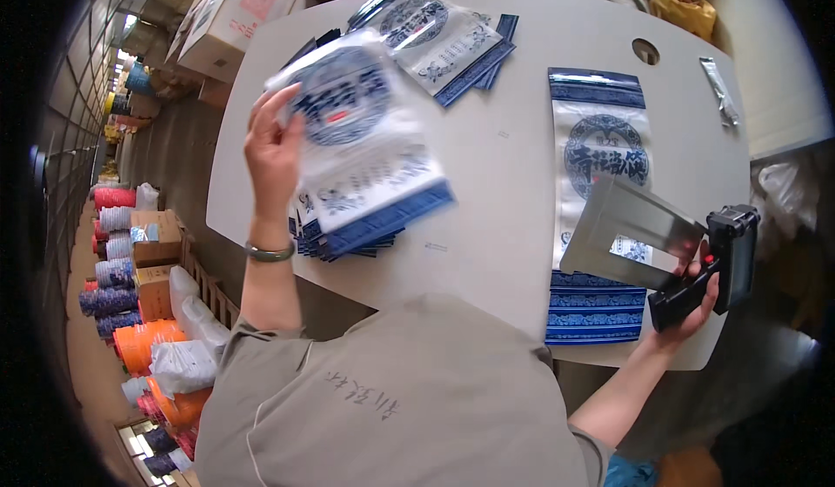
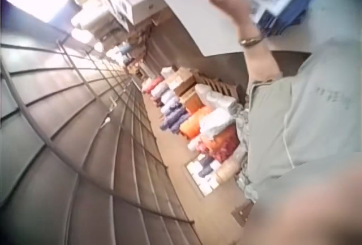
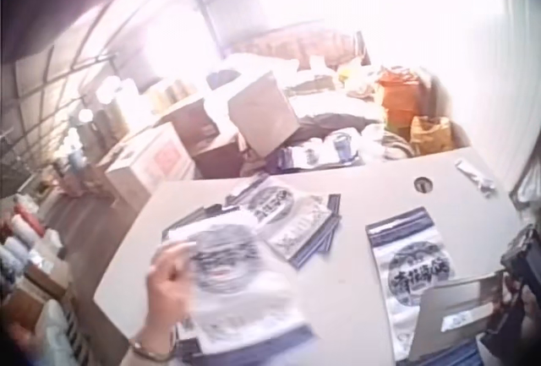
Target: Printing labels onto plastic packaging bags using a hand-held inkjet printer and a metal guide.
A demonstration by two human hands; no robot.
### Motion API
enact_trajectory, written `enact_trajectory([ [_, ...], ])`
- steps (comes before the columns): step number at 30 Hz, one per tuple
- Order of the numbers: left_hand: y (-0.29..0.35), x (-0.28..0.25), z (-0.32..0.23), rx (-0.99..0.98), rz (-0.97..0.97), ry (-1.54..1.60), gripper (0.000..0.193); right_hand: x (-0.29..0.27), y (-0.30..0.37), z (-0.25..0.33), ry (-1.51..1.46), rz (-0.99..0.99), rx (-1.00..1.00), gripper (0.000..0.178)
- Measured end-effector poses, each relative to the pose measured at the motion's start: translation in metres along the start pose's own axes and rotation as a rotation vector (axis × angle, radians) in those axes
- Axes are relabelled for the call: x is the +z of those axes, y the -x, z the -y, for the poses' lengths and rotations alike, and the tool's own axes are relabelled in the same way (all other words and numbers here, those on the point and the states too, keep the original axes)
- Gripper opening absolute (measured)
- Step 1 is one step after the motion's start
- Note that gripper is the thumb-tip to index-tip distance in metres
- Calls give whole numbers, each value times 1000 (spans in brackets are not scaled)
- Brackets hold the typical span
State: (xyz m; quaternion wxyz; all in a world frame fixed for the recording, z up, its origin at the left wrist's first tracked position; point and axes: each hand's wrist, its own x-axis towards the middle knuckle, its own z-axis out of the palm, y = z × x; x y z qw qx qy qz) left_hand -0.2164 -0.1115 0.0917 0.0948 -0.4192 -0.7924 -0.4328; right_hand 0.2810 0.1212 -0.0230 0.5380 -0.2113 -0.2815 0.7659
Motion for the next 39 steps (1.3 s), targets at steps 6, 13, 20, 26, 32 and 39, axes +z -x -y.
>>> enact_trajectory([
  [6, 25, -27, 95, -175, 66, -131, 37, 29, 5, 4, -88, -126, 106, 44],
  [13, 17, -5, 15, -95, -133, -563, 43, 45, -7, -15, -13, -175, 120, 41],
  [20, 73, 156, -98, -448, 849, 916, 52, 74, -35, -21, 284, -171, 204, 36],
  [26, 81, 174, -102, -290, 767, 443, 28, 84, -38, -17, 469, -188, 120, 40],
  [32, 72, 178, -103, -121, 768, 176, 35, 87, -24, 3, 668, -152, -23, 46],
  [39, 70, 175, -111, -90, 819, -44, 42, 105, 12, 14, 793, -168, 208, 40],
])
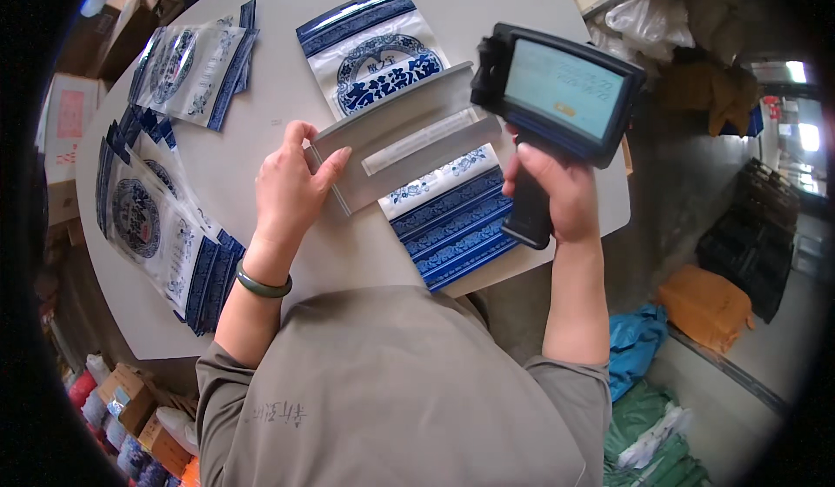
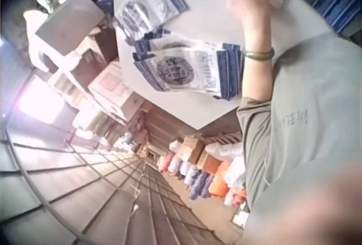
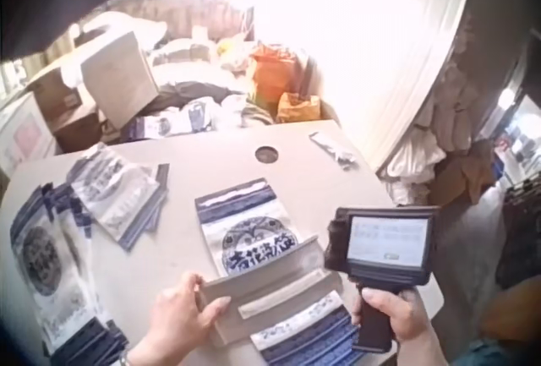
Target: Printing labels onto plastic packaging bags using a hand-held inkjet printer and a metal guide.
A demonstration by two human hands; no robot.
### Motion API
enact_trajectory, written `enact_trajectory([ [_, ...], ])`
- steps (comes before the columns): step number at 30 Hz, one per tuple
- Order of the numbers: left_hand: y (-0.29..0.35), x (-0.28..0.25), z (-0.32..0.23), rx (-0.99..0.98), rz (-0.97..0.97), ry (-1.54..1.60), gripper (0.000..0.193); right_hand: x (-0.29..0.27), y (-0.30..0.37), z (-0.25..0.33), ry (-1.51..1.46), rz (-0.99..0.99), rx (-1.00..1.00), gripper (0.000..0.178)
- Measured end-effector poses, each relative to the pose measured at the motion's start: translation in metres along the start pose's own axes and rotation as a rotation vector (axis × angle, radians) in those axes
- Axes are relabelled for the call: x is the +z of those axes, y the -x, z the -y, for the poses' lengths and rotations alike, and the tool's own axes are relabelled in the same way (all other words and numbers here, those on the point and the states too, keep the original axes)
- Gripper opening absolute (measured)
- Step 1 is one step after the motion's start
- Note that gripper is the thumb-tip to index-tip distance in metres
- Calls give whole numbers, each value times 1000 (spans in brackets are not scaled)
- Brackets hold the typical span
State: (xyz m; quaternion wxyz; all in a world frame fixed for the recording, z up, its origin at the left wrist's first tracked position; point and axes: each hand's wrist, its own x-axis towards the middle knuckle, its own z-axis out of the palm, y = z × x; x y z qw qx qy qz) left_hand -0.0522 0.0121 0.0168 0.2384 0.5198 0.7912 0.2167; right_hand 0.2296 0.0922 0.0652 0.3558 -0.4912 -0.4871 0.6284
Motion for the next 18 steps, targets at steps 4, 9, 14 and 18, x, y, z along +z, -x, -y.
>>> enact_trajectory([
  [4, 2, -1, -2, -26, -31, -63, 44, 3, 14, -1, 73, 36, 71, 31],
  [9, 7, -6, 0, -84, -2, 45, 41, 9, 23, 1, 259, 104, 109, 24],
  [14, 8, 3, 10, -43, -80, 60, 35, 26, 23, 7, 358, 115, 179, 27],
  [18, 10, 4, 11, -56, -89, 95, 33, 48, 29, 15, 427, 139, 256, 21],
])
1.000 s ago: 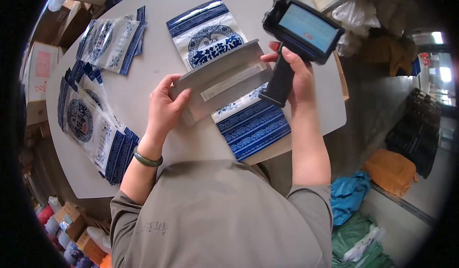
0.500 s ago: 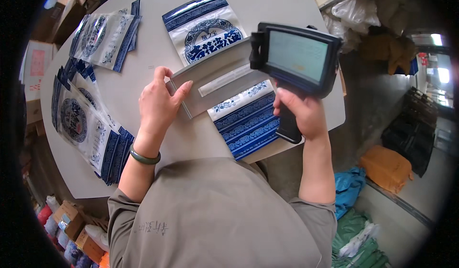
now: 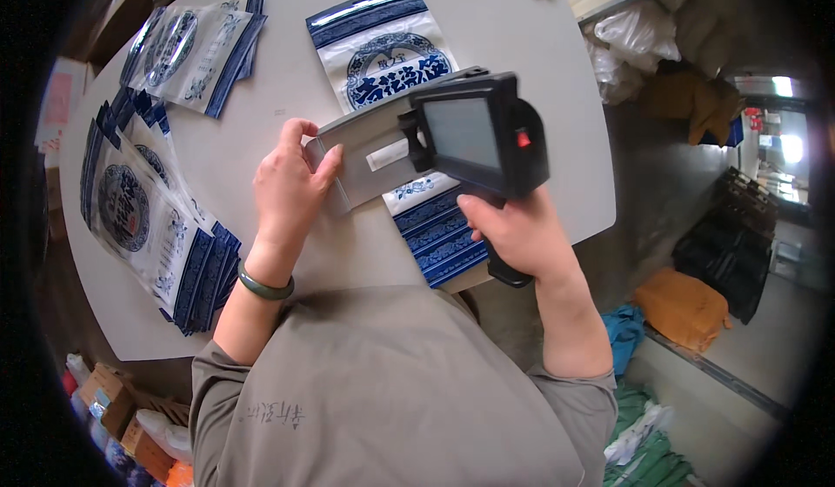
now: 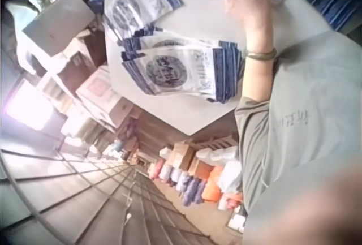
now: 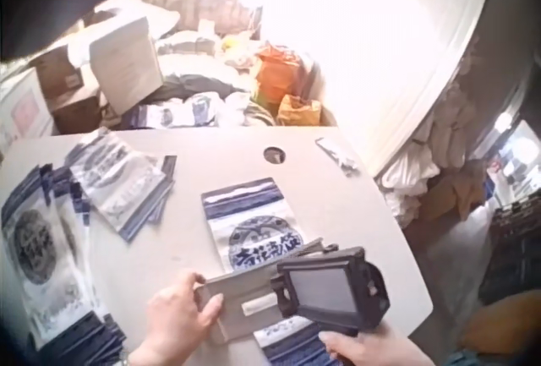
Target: Printing labels onto plastic packaging bags using a hand-held inkjet printer and a metal guide.
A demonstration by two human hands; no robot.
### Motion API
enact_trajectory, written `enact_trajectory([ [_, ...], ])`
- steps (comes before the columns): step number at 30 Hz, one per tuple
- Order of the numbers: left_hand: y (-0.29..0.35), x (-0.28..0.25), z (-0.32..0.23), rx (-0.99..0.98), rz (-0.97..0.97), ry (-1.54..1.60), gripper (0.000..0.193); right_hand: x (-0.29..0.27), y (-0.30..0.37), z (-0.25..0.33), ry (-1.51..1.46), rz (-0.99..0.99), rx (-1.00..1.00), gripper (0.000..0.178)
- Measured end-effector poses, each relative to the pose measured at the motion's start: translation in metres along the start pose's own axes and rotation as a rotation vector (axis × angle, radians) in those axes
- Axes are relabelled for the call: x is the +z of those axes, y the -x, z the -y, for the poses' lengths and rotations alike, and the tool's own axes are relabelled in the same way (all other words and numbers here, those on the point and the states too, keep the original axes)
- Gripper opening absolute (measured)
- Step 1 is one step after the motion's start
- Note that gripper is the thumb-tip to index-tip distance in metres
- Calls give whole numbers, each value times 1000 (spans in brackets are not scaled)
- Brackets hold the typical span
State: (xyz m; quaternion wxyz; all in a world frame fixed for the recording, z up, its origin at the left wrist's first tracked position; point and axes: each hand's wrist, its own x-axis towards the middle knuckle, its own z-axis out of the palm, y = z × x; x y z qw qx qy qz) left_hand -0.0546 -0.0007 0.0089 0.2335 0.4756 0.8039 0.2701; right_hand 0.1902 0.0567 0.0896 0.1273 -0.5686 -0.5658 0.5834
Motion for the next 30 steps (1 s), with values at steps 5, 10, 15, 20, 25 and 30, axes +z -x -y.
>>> enact_trajectory([
  [5, 0, 4, 2, 45, -49, -12, 32, 24, 4, 6, -27, 14, 62, 26],
  [10, 0, 4, 2, 60, -60, 4, 31, 36, 3, 12, -17, 75, -9, 31],
  [15, 1, 5, 1, 83, -75, -1, 31, 35, -3, 12, 342, 65, 5, 35],
  [20, 0, 2, 1, 41, -41, 12, 32, 22, -7, 13, 301, 34, -26, 29],
  [25, 0, 5, 1, 33, -36, 12, 32, 1, -13, 19, 198, -39, 168, 19],
  [30, 1, 0, 4, 41, -52, -3, 31, -16, -17, 10, 171, -137, 160, 19],
])
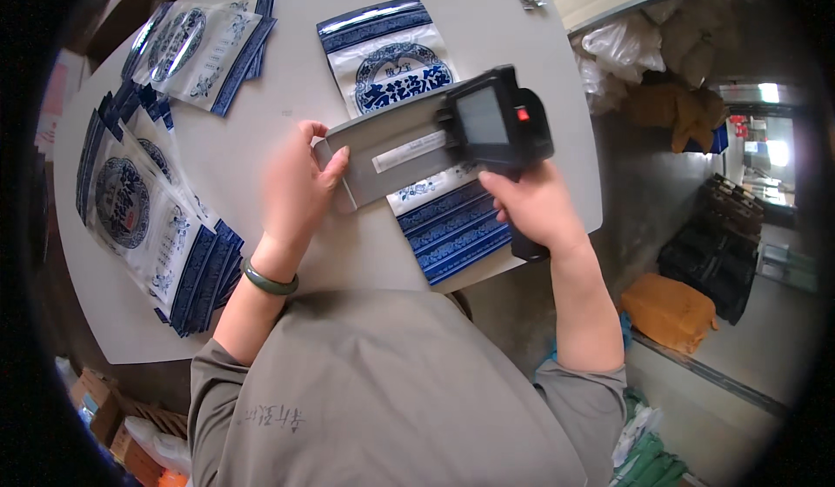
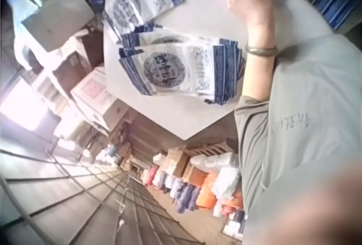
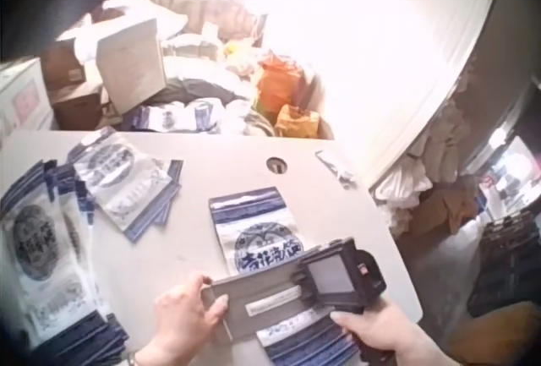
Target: Printing labels onto plastic packaging bags using a hand-held inkjet printer and a metal guide.
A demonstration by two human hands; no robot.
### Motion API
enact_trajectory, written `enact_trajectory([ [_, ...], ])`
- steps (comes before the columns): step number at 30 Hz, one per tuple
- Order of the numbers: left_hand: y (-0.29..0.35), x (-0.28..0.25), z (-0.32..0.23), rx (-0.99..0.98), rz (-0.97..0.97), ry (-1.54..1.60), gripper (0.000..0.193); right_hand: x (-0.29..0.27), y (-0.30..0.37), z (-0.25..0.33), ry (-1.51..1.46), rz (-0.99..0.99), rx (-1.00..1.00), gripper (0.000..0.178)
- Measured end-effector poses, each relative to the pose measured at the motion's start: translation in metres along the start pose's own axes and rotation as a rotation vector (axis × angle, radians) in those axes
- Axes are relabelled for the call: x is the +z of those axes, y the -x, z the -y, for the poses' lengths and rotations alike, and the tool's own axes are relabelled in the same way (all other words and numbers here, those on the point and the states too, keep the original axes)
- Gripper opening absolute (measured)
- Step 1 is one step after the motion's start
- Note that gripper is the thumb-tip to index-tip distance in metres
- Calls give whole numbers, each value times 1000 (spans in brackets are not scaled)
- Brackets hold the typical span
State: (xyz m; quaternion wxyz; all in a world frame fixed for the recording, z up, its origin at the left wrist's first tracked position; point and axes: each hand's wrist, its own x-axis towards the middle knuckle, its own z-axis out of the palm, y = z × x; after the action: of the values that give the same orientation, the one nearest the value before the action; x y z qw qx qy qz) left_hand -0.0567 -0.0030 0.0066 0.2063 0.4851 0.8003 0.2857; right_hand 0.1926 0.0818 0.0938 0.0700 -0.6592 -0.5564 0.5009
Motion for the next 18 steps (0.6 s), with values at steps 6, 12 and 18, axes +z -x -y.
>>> enact_trajectory([
  [6, -4, 4, 1, 109, -69, 62, 26, -18, -32, -42, -524, -36, -427, 36],
  [12, -14, -6, -6, -46, 102, 681, 17, -2, -58, -47, -976, 27, -527, 51],
  [18, -9, -2, -31, 42, 116, 802, 21, 2, -68, -59, -1016, -30, -482, 55],
])
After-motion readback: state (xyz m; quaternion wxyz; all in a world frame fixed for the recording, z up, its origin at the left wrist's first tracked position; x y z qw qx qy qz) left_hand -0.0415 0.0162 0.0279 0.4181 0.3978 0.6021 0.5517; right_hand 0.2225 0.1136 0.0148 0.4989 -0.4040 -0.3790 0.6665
